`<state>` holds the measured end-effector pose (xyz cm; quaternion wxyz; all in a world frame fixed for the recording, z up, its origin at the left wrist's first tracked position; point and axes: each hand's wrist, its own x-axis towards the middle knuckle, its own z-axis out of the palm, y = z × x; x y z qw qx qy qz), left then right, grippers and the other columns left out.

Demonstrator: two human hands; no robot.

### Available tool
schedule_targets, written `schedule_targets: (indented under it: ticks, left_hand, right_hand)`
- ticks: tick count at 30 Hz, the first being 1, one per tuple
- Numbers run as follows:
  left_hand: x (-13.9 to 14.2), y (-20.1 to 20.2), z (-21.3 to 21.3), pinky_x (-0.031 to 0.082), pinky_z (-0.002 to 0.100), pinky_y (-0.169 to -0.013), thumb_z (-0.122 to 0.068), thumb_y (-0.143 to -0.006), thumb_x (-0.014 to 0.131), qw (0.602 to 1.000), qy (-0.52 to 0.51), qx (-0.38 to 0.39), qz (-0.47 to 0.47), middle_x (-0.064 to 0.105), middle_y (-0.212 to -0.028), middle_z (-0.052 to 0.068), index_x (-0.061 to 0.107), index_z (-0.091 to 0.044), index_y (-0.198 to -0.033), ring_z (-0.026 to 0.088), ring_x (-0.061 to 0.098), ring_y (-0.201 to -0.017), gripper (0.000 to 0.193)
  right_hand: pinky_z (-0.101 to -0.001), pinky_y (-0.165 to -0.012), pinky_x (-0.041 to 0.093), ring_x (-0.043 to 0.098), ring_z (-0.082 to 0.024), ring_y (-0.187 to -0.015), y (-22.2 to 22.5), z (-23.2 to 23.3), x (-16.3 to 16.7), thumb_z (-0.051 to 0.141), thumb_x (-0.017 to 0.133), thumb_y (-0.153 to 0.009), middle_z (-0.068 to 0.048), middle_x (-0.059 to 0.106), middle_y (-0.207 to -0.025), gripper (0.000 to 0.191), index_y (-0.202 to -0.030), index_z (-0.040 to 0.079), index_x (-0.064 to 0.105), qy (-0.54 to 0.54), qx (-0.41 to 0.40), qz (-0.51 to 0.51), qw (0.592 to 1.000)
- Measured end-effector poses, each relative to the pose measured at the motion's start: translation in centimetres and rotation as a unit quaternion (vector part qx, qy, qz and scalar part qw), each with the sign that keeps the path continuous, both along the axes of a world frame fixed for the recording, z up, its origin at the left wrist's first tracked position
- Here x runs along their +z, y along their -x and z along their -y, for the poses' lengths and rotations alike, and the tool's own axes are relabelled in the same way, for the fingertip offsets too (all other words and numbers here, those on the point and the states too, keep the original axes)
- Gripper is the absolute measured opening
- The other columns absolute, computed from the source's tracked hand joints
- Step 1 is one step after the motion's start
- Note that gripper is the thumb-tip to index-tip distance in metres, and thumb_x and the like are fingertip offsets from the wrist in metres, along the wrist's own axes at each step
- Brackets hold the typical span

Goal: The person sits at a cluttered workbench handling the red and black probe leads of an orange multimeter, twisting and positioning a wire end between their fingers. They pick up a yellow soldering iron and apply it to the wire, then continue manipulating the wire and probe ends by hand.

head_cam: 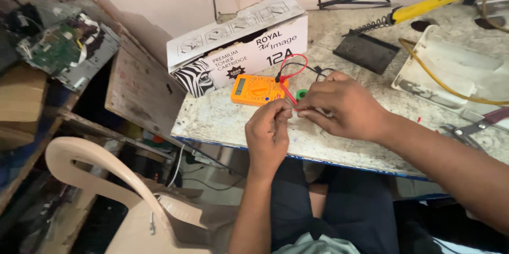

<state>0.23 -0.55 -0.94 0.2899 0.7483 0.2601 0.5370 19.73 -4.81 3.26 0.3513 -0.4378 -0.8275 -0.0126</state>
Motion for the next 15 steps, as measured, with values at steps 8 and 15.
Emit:
schedule_targets:
  ticks: [8,15]
  left_hand:
    - [-0.18,-0.19,-0.03,0.054,0.029,-0.071,0.004,-0.097,0.063,1.0,0.027,-0.007,0.006,0.069,-0.086,0.011,0.065,0.002,-0.103,0.018,0.068,-0.076,0.007]
    - [-0.24,-0.11,-0.05,0.054,0.027,-0.071,0.004,-0.098,0.062,0.998,0.049,-0.023,0.013,0.069,-0.085,0.01,0.064,0.002,-0.104,0.015,0.066,-0.076,0.006]
  right_hand:
    - [-0.0356,-0.075,0.043,0.066,-0.021,-0.079,-0.25,0.01,-0.12,0.018,0.078,-0.083,-0.001,0.07,-0.087,0.015,-0.097,0.014,0.074,-0.007,0.008,0.001,1.0]
    - [-0.0357,-0.074,0.043,0.064,-0.02,-0.071,-0.1,0.06,-0.03,0.017,0.078,-0.083,-0.002,0.071,-0.083,0.016,-0.098,0.014,0.075,0.03,0.001,-0.006,1.0]
